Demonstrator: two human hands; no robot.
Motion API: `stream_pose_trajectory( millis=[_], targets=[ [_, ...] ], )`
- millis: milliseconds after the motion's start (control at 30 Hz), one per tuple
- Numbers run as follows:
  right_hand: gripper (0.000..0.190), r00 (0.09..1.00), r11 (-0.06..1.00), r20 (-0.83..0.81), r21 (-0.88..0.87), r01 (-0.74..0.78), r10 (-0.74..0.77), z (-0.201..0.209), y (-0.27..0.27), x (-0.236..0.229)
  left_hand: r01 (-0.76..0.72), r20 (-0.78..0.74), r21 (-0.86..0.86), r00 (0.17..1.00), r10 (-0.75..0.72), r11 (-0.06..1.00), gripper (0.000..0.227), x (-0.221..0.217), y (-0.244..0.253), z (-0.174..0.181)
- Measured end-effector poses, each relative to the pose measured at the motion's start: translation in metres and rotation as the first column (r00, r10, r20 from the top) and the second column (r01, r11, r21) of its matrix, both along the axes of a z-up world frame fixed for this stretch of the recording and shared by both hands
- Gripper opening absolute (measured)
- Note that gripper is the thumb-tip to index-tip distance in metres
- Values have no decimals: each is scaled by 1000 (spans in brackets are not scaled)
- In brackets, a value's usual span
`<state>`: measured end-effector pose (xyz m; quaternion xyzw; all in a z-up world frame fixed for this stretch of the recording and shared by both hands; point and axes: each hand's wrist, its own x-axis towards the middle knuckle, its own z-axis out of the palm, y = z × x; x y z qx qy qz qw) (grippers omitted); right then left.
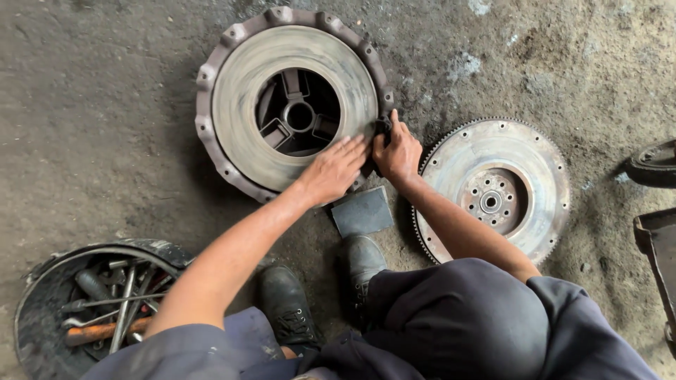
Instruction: The person wipes a flywheel and a clutch pressure plate using a cloth, then rubs the surfaces with a piece of sandpaper before wiping them again.
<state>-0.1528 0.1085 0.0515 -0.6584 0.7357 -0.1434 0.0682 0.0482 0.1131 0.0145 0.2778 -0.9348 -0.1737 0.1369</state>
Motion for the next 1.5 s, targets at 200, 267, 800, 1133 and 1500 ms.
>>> stream_pose_trajectory(
  millis=[200,267,800,1133,1500],
  targets=[
    [63,998,997,-61,-69,-23,19,-4,-2,-2,216,-69,-27,974,-217,976,61,53,26,-5],
    [63,997,997,-76,-63,-37,32,-2,-6,-3,300,-57,65,953,-296,952,61,75,35,2],
    [57,790,688,-371,720,-88,489,77,-67,-33,32,-38,169,999,-26,985,18,150,71,48],
    [58,656,765,-471,586,-267,590,112,-117,45,-2,167,270,985,-45,963,29,135,63,59],
    [45,852,776,-97,477,-414,514,111,-48,81,-221,301,483,950,77,847,43,168,73,32]
  ],
)
